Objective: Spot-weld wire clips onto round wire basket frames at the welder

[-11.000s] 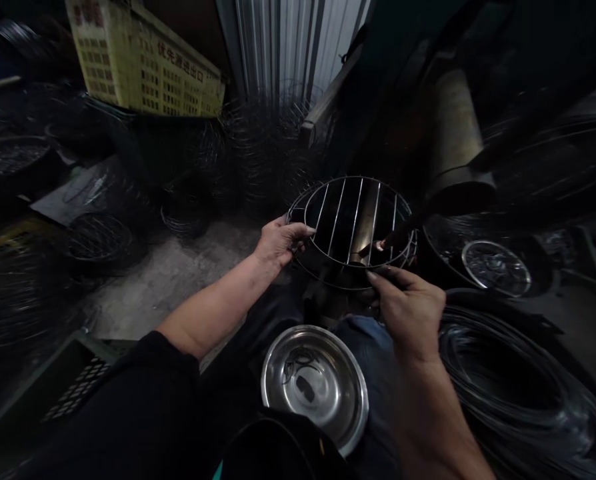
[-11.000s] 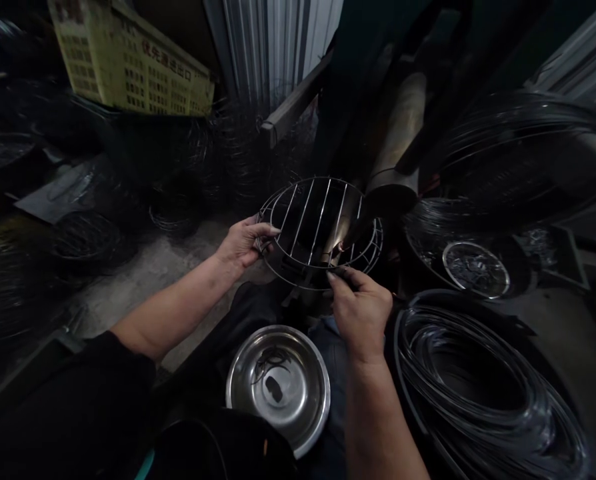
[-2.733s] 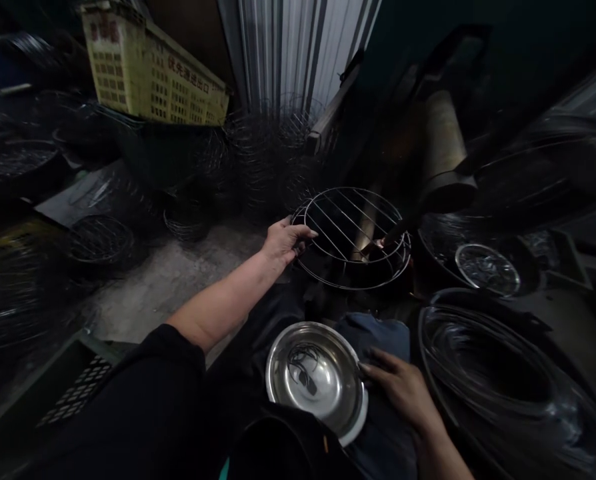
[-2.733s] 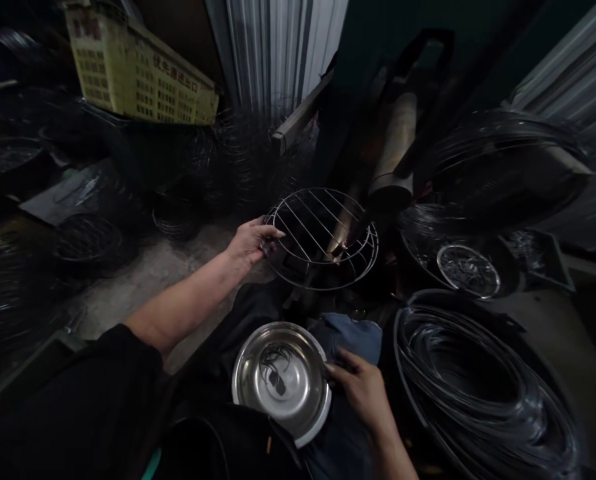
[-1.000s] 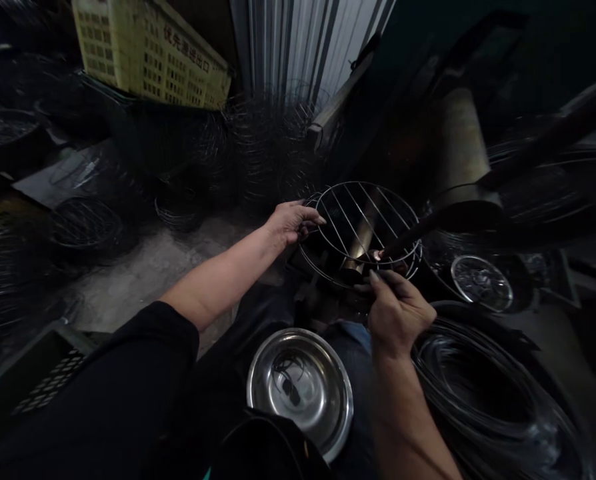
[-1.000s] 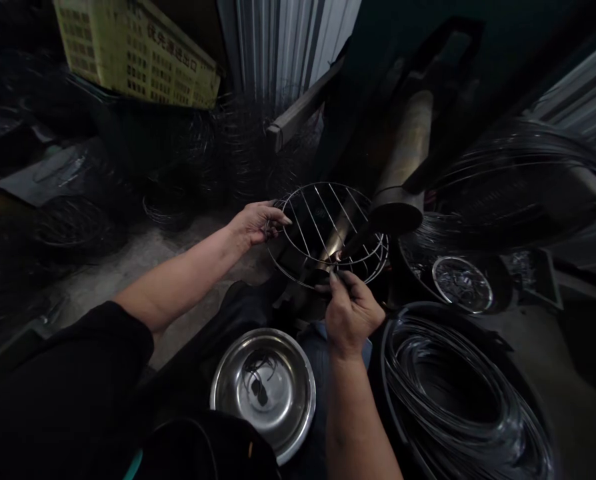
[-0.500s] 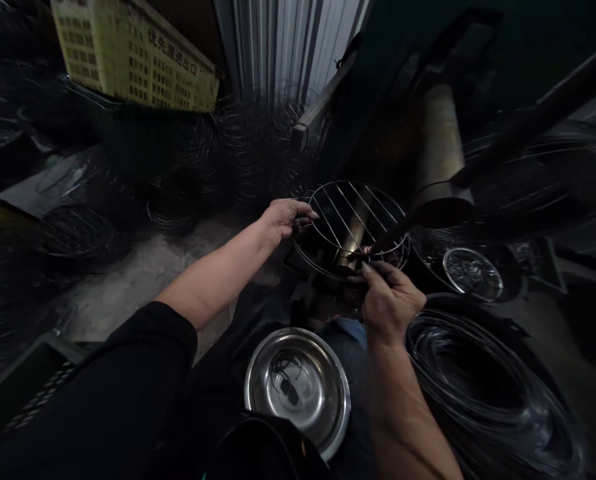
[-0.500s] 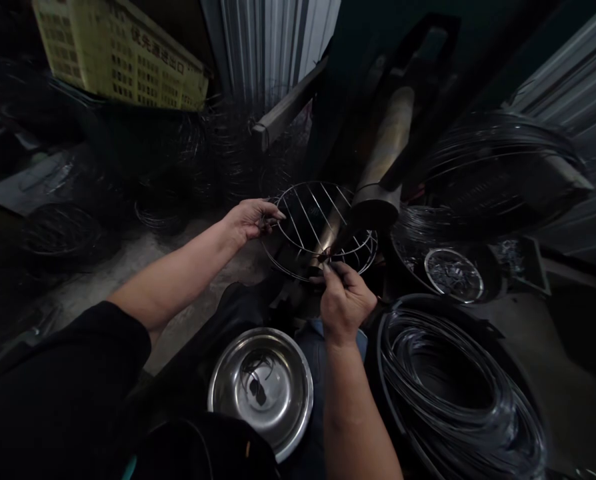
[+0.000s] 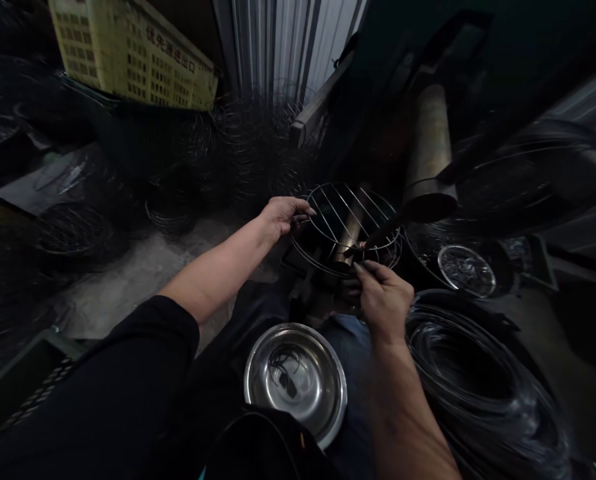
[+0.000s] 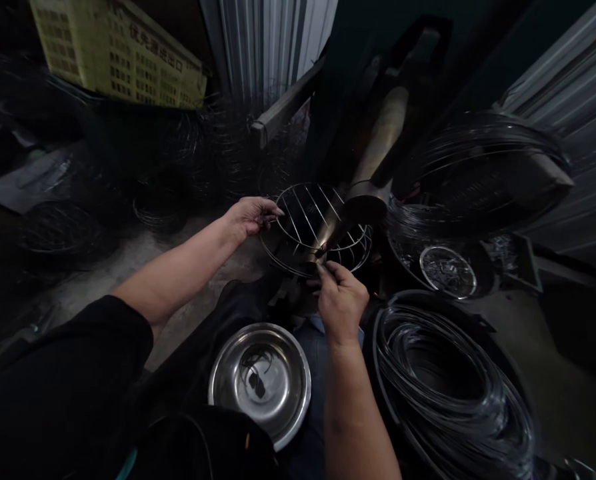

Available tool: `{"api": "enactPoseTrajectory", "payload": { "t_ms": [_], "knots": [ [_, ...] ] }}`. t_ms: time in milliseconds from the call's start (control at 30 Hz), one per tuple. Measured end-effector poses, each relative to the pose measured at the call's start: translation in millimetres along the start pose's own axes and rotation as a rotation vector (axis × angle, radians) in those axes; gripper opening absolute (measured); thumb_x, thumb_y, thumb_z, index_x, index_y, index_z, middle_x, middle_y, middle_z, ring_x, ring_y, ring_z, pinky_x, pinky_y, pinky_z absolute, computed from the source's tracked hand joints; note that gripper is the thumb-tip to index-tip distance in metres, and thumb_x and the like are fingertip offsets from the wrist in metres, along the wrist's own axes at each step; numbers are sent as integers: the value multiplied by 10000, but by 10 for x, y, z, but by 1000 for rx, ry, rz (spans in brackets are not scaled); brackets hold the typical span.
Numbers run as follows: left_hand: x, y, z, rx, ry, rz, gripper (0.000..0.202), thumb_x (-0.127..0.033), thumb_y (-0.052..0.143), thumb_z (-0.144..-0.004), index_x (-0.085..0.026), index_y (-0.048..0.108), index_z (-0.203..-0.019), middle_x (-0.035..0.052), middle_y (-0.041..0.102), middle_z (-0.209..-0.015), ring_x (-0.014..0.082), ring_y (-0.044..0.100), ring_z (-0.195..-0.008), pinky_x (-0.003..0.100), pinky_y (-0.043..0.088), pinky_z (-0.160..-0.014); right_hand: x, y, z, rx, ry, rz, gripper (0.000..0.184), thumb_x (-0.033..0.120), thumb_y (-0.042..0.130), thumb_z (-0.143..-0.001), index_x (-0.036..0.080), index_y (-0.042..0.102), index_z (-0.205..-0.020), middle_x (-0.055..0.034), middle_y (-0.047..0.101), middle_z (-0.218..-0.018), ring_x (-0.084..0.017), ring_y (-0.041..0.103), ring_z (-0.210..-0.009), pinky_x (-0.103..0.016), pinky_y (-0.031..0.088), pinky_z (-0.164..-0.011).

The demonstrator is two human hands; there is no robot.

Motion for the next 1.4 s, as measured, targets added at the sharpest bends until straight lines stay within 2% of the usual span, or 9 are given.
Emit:
{"api": "enactPoseTrajectory", "payload": {
  "t_ms": [467, 633, 667, 767, 800, 867, 967, 1200, 1400],
  "knots": [
    [76, -8, -113, 23, -9, -12, 273, -21, 779, -591, -173, 554, -569, 10, 533, -515, 104, 498, -505, 236, 321, -471, -36, 23, 0, -22, -84, -182, 154, 303, 780, -689, 184, 715, -763, 6, 661, -637, -149, 609, -473, -282, 516, -451],
    [176, -46, -174, 15, -9, 74, 313, -43, 845, -574, -201, 595, -678, -3, 515, -530, 126, 500, -561, 267, 386, -538, -129, -170, 546, -188, -355, 239, 199, 341, 647, -873, 190, 749, -953, -38, 719, -839, -189, 684, -715, -329, 562, -691],
    [183, -48, -152, 6, -5, 85, 321, -40, 847, -574, -203, 594, -686, -8, 503, -523, 126, 494, -563, 268, 387, -544, -221, -128, 683, -57, -357, 376, 208, 335, 626, -883, 188, 758, -947, -54, 736, -854, -208, 700, -782, -342, 564, -755],
    [184, -45, -26, -35, 13, 143, 350, -9, 840, -557, -205, 574, -671, -18, 481, -519, 118, 485, -558, 257, 364, -535, -635, 200, 1118, 774, -233, 758, 233, 219, 610, -852, 195, 777, -1013, -89, 769, -989, -230, 727, -915, -300, 547, -789],
    [180, -43, 26, -47, 21, 157, 349, 0, 832, -557, -201, 566, -660, -19, 485, -526, 113, 484, -555, 251, 350, -528, -753, 287, 1230, 912, -193, 920, 279, 210, 607, -857, 197, 768, -1083, -109, 759, -1060, -242, 727, -941, -301, 540, -792],
    [170, -39, 129, -61, 42, 155, 314, 2, 801, -590, -182, 552, -640, -12, 509, -552, 96, 480, -550, 235, 316, -513, -893, 436, 1373, 1048, -153, 1173, 332, 207, 569, -892, 176, 744, -1173, -162, 708, -1199, -271, 717, -1002, -311, 528, -806],
    [161, -51, 249, -74, 80, 139, 269, -2, 753, -640, -156, 532, -625, -8, 541, -583, 65, 468, -536, 214, 262, -493, -910, 563, 1453, 1082, -162, 1291, 342, 137, 469, -920, 109, 763, -1094, -217, 678, -1225, -287, 701, -1056, -316, 512, -841],
    [206, -130, 421, -46, 63, 253, 382, 54, 779, -548, -167, 505, -696, -54, 536, -554, 46, 460, -500, 183, 249, -479, -711, 266, 1225, 1005, -148, 1152, 368, 60, 476, -820, 157, 772, -1017, -121, 763, -1042, -213, 721, -979, -265, 508, -823],
    [270, -162, 436, -10, 133, 235, 324, 54, 710, -537, -165, 512, -671, -51, 531, -536, 51, 461, -474, 190, 236, -444, -190, -265, 597, 456, -182, 443, 304, 362, 630, -753, 204, 802, -949, -73, 796, -908, -248, 740, -824, -350, 568, -768]
  ]
}}
Point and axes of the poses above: each hand's wrist, its own z-axis away from the middle knuckle, its own y-axis out of the palm, x = y × z, the point moved 3 cm from there along -z, towards the middle knuckle
